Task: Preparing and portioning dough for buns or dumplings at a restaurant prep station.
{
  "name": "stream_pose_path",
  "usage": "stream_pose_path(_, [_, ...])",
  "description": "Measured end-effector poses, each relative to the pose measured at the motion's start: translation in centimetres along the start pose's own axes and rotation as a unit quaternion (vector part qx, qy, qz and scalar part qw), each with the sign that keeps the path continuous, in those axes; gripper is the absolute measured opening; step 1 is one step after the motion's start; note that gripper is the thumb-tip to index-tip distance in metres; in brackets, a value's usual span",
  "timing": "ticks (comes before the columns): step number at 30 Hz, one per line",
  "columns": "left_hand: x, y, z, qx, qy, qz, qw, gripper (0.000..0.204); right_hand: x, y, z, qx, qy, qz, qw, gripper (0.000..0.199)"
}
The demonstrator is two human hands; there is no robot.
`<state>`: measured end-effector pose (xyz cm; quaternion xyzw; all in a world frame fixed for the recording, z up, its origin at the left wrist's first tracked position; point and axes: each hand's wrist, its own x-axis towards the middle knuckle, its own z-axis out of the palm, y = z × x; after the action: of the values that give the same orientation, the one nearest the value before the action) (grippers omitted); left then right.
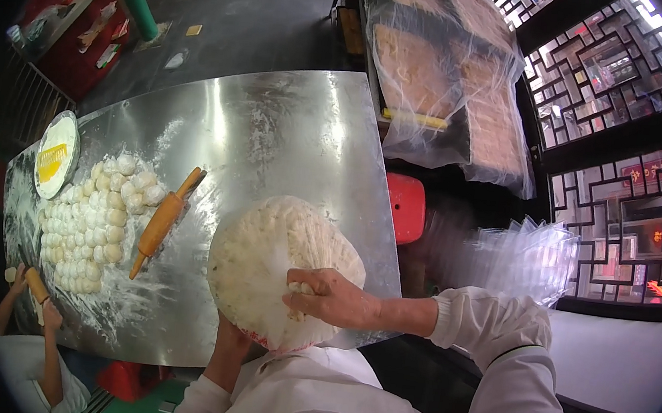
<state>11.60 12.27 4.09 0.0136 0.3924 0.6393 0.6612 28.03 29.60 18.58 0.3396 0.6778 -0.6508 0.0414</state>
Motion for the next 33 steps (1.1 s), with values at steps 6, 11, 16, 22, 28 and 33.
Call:
stream_pose_path(6, [2.3, -1.1, 5.9, 0.065, 0.005, -0.046, 0.997, 0.067, -4.9, 0.8, -7.6, 0.125, 0.02, 0.092, 0.988, 0.027])
stream_pose_path(11, [7.5, -4.2, 3.3, 0.246, -0.055, -0.242, 0.937, 0.072, -8.2, 5.9, -12.1, 0.184, 0.125, 0.103, 0.969, 0.032])
stream_pose_path(16, [13.6, -1.2, 6.9, 0.814, -0.09, 0.07, 0.569, 0.077, -12.7, 10.2, -17.0, 0.285, 0.292, 0.098, 0.908, 0.021])
stream_pose_path(22, [17.2, 0.6, 8.0, 0.917, -0.101, -0.015, 0.387, 0.111, -14.7, 16.5, -23.4, 0.371, 0.459, 0.027, 0.807, 0.031])
stream_pose_path(28, [17.8, -0.2, 6.5, 0.93, -0.123, -0.012, 0.345, 0.116, -13.6, 20.6, -28.1, 0.36, 0.518, 0.003, 0.776, 0.03])
stream_pose_path(33, [18.1, -0.1, 6.2, 0.927, -0.127, -0.026, 0.353, 0.117, -11.2, 24.1, -32.0, 0.3, 0.55, 0.016, 0.779, 0.034])
